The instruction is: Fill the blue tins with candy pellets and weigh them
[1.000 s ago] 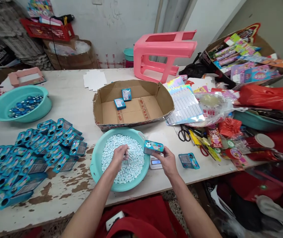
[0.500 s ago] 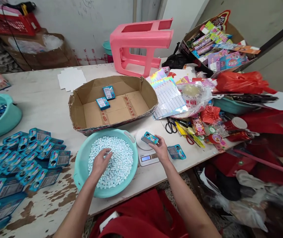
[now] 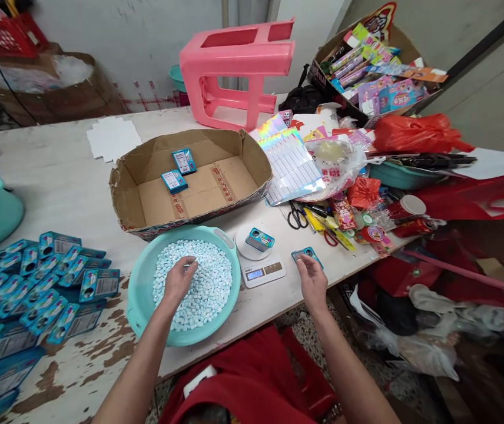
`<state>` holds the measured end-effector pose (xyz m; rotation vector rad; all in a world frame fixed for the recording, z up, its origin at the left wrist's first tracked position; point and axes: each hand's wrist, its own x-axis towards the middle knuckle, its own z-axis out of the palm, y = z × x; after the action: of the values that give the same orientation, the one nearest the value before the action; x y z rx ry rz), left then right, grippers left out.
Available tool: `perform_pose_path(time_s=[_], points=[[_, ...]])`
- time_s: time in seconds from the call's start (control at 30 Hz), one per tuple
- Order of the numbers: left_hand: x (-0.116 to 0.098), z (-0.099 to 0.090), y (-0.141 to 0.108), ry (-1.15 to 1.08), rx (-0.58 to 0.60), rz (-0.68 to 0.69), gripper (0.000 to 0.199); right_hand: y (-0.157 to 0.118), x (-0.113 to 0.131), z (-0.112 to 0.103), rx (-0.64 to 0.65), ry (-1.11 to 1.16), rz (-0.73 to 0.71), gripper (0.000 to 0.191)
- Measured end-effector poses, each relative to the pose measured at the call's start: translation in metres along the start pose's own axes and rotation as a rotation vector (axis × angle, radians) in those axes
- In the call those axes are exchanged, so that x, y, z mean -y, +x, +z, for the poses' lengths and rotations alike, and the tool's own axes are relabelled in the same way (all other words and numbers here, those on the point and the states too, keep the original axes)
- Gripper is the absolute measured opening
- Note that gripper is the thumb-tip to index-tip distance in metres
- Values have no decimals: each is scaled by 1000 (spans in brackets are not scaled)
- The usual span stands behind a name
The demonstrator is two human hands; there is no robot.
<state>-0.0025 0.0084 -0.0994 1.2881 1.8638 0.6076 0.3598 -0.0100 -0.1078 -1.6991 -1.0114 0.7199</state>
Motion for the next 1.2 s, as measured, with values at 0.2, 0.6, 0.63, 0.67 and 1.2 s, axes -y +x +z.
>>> perform_pose_path(time_s=[0.2, 0.6, 0.63, 0.67, 1.2], points=[[-7, 3, -5, 13, 31, 10, 37, -1, -7, 10, 47, 12, -9, 36], [0, 23, -23, 423, 144, 180, 26, 33, 16, 72, 188, -12, -105, 60], [1, 25, -25, 472, 175, 197, 23, 35, 17, 77, 217, -16, -103, 60], [1, 27, -27, 507, 205, 206, 20, 37, 18, 82, 243, -18, -97, 57], [-64, -41, -76, -323, -288, 628, 14, -67, 125, 111, 728, -59, -448, 32]])
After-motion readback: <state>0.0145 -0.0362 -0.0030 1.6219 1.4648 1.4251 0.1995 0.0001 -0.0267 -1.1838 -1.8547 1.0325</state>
